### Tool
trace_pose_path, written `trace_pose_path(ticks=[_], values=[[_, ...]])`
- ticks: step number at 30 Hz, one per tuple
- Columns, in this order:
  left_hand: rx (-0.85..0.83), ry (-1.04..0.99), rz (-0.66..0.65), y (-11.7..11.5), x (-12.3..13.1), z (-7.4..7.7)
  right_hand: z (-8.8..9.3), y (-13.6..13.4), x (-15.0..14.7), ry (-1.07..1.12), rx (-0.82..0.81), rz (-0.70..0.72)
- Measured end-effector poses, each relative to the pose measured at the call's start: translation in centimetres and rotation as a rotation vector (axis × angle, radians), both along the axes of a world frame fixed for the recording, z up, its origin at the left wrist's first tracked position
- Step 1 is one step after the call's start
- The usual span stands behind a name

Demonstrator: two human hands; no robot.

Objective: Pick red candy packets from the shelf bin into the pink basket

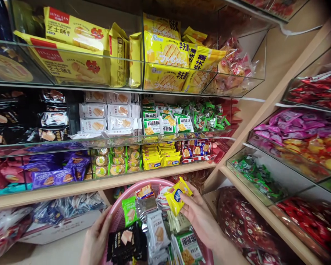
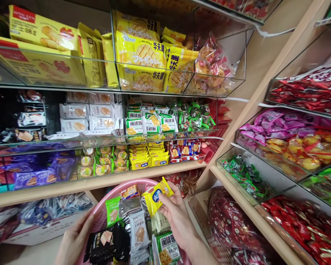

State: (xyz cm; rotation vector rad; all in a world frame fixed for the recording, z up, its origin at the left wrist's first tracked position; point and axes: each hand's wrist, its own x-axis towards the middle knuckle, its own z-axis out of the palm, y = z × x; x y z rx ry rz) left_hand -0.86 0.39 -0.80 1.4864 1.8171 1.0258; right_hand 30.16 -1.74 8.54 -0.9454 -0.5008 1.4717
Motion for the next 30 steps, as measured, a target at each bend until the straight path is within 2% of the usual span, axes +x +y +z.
trace_pose_path(ticks=[3, 9, 17, 21, 26, 30], values=[[-0.010, -0.019, -0.002, 0.0, 0.1, 0.0, -0.2, -0.9, -0.4, -0.026, -0.020, 0.009], [0.002, -0.027, -0.028, -0.1, 0.5, 0.4, -0.5, -3.9, -1.9, -0.068, -0.116, 0.144], [0.014, -0.084, -0.044, -0.5, 1.0, 0.6, -0.6, -8.1, -4.8, -0.052, -0.336, 0.267], [0.033, -0.106, -0.057, -0.7, 1.0, 0.5, -2.4, -9.6, -6.2, -0.102, -0.395, 0.290], [0.042, -0.125, -0.067, -0.7, 1.0, 0.5, -5.7, -11.1, -8.3, -0.261, -0.252, 0.266], [0.024, -0.135, -0.059, -0.7, 1.0, 0.6, -6.5, -11.6, -10.1, -0.326, -0.189, 0.248]])
